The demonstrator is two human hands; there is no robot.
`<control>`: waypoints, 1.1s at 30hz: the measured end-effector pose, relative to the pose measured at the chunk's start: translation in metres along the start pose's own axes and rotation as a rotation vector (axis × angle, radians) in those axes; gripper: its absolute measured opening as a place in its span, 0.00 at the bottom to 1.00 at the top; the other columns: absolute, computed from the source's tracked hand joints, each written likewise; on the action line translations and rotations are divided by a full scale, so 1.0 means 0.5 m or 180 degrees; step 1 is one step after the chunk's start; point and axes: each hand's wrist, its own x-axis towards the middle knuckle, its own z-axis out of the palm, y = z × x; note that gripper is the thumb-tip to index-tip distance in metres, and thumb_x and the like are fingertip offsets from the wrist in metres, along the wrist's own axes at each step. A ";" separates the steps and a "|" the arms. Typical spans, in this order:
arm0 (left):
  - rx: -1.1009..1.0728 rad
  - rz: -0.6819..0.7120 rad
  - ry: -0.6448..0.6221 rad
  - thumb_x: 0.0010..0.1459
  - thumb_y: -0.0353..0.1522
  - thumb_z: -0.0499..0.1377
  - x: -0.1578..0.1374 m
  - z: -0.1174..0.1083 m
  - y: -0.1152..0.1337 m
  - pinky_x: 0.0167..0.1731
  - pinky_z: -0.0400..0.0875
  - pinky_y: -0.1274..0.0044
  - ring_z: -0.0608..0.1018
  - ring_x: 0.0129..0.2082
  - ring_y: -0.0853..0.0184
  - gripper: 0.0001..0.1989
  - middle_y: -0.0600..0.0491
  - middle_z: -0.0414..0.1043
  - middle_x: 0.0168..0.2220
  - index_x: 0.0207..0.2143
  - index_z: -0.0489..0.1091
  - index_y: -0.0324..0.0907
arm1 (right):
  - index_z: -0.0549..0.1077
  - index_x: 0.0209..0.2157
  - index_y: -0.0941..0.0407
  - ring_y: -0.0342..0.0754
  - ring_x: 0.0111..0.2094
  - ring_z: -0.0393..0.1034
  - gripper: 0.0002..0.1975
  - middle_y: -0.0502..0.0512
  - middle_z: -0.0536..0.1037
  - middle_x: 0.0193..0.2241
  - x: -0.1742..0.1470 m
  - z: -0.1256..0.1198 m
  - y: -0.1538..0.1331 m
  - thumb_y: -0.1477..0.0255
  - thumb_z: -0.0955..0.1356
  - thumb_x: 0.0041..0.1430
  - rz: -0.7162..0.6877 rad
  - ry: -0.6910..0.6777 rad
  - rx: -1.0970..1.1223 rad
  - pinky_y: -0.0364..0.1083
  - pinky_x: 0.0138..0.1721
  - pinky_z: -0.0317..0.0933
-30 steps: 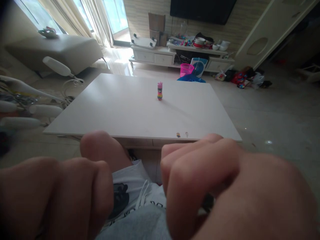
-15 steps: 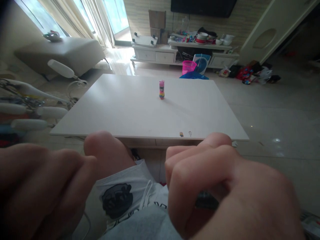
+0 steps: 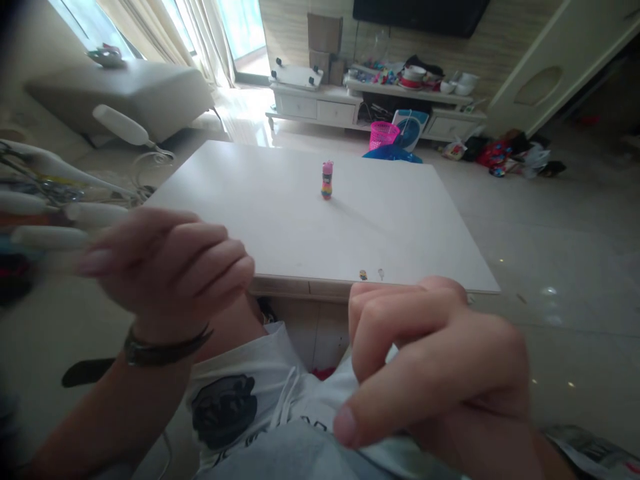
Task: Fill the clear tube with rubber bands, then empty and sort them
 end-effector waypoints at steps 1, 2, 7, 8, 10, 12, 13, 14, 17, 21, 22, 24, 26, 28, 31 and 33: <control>-0.0081 0.0036 -0.0095 0.63 0.40 0.53 0.020 0.011 -0.007 0.13 0.51 0.81 0.51 0.10 0.75 0.20 0.60 0.43 0.11 0.18 0.61 0.44 | 0.81 0.38 0.46 0.45 0.25 0.67 0.11 0.52 0.70 0.22 0.006 -0.002 0.009 0.67 0.65 0.68 -0.0027 0.0095 0.0104 0.48 0.30 0.65; -0.0137 0.0035 -0.0181 0.63 0.37 0.52 0.043 0.019 -0.012 0.13 0.51 0.81 0.51 0.10 0.75 0.19 0.60 0.43 0.12 0.18 0.61 0.43 | 0.82 0.38 0.47 0.45 0.24 0.66 0.11 0.52 0.71 0.22 0.014 -0.004 0.020 0.68 0.65 0.68 -0.0076 0.0161 0.0205 0.48 0.30 0.64; 0.0102 -0.0450 -0.0175 0.54 0.28 0.56 0.206 0.018 -0.046 0.15 0.51 0.84 0.55 0.13 0.77 0.07 0.61 0.49 0.15 0.23 0.66 0.40 | 0.82 0.36 0.53 0.43 0.23 0.64 0.11 0.52 0.71 0.21 0.080 -0.022 0.106 0.73 0.66 0.66 -0.0272 0.0074 0.0351 0.46 0.28 0.60; 0.0184 -0.0532 -0.0170 0.51 0.27 0.57 0.243 0.007 -0.055 0.15 0.51 0.84 0.55 0.14 0.78 0.04 0.61 0.50 0.16 0.24 0.67 0.39 | 0.82 0.35 0.54 0.43 0.23 0.64 0.11 0.52 0.72 0.22 0.098 -0.028 0.128 0.73 0.66 0.66 -0.0279 0.0032 0.0341 0.45 0.27 0.59; 0.0380 -0.0657 -0.0144 0.48 0.27 0.58 0.314 -0.027 -0.076 0.15 0.51 0.84 0.56 0.15 0.77 0.01 0.61 0.52 0.17 0.26 0.69 0.38 | 0.81 0.33 0.56 0.42 0.23 0.64 0.11 0.51 0.73 0.22 0.135 -0.043 0.173 0.75 0.66 0.65 -0.0221 0.0006 0.0245 0.44 0.27 0.57; 0.0678 -0.0698 -0.0014 0.45 0.27 0.58 0.373 -0.074 -0.099 0.16 0.51 0.83 0.58 0.16 0.77 0.04 0.60 0.54 0.18 0.28 0.71 0.37 | 0.80 0.31 0.57 0.40 0.23 0.63 0.11 0.49 0.72 0.21 0.171 -0.055 0.223 0.78 0.66 0.63 -0.0012 -0.0101 0.0000 0.42 0.28 0.57; 0.0843 -0.0660 0.0139 0.45 0.27 0.58 0.398 -0.101 -0.112 0.17 0.51 0.83 0.58 0.17 0.77 0.06 0.60 0.55 0.19 0.29 0.72 0.36 | 0.79 0.31 0.57 0.40 0.23 0.63 0.11 0.48 0.72 0.21 0.188 -0.060 0.250 0.79 0.65 0.61 0.0169 -0.0192 -0.0157 0.42 0.29 0.57; 0.1038 -0.0609 0.0337 0.45 0.27 0.58 0.419 -0.129 -0.125 0.17 0.52 0.83 0.59 0.17 0.77 0.07 0.60 0.55 0.19 0.30 0.72 0.36 | 0.79 0.31 0.58 0.40 0.23 0.63 0.11 0.48 0.72 0.20 0.202 -0.062 0.278 0.80 0.65 0.60 0.0346 -0.0312 -0.0308 0.41 0.29 0.56; 0.1915 -0.0689 0.0652 0.47 0.28 0.55 0.462 -0.213 -0.167 0.20 0.56 0.81 0.61 0.18 0.75 0.09 0.59 0.58 0.20 0.32 0.73 0.36 | 0.79 0.32 0.58 0.41 0.26 0.65 0.13 0.48 0.73 0.23 0.227 -0.059 0.362 0.83 0.63 0.56 0.0820 -0.0520 -0.0790 0.41 0.31 0.58; 0.3606 -0.0607 0.0055 0.50 0.27 0.55 0.474 -0.282 -0.208 0.25 0.61 0.77 0.69 0.21 0.70 0.11 0.55 0.67 0.24 0.35 0.74 0.37 | 0.78 0.39 0.57 0.44 0.34 0.69 0.13 0.54 0.78 0.36 0.207 -0.033 0.434 0.81 0.63 0.58 0.0891 -0.1228 -0.1671 0.43 0.39 0.60; 0.3995 -0.0495 -0.0173 0.51 0.27 0.55 0.472 -0.287 -0.213 0.26 0.62 0.77 0.70 0.23 0.69 0.11 0.54 0.69 0.24 0.36 0.74 0.38 | 0.78 0.40 0.56 0.45 0.36 0.70 0.13 0.55 0.78 0.38 0.197 -0.026 0.442 0.80 0.64 0.59 0.0828 -0.1611 -0.1829 0.44 0.40 0.59; 0.4512 -0.0342 -0.0689 0.54 0.28 0.56 0.462 -0.284 -0.220 0.28 0.62 0.76 0.72 0.25 0.68 0.11 0.53 0.71 0.25 0.38 0.76 0.39 | 0.77 0.39 0.56 0.47 0.38 0.72 0.10 0.55 0.78 0.38 0.176 -0.012 0.447 0.77 0.65 0.60 0.0877 -0.2195 -0.1876 0.44 0.39 0.59; 0.4626 -0.0353 -0.1199 0.56 0.29 0.55 0.447 -0.268 -0.225 0.30 0.63 0.76 0.73 0.27 0.67 0.11 0.52 0.74 0.26 0.38 0.77 0.40 | 0.77 0.38 0.55 0.48 0.37 0.73 0.08 0.55 0.79 0.37 0.159 -0.001 0.445 0.74 0.65 0.61 0.1026 -0.2615 -0.1865 0.45 0.37 0.59; 0.4689 -0.0315 -0.1541 0.57 0.28 0.55 0.429 -0.247 -0.229 0.30 0.63 0.76 0.73 0.27 0.66 0.12 0.52 0.75 0.28 0.38 0.78 0.41 | 0.77 0.39 0.55 0.49 0.37 0.74 0.08 0.56 0.79 0.36 0.148 0.007 0.440 0.72 0.66 0.61 0.1193 -0.2784 -0.1944 0.45 0.37 0.59; 0.4655 -0.0298 -0.2019 0.57 0.27 0.55 0.398 -0.219 -0.232 0.30 0.63 0.76 0.73 0.27 0.67 0.13 0.52 0.76 0.28 0.39 0.78 0.42 | 0.77 0.40 0.55 0.51 0.39 0.75 0.08 0.56 0.80 0.38 0.138 0.010 0.433 0.70 0.66 0.62 0.1396 -0.2736 -0.2023 0.46 0.38 0.60; 0.4623 -0.0340 -0.2306 0.57 0.26 0.55 0.378 -0.208 -0.231 0.29 0.62 0.76 0.73 0.26 0.67 0.13 0.53 0.76 0.27 0.40 0.78 0.42 | 0.77 0.41 0.54 0.52 0.40 0.75 0.09 0.55 0.80 0.38 0.132 0.007 0.427 0.69 0.67 0.62 0.1477 -0.2674 -0.1971 0.46 0.38 0.60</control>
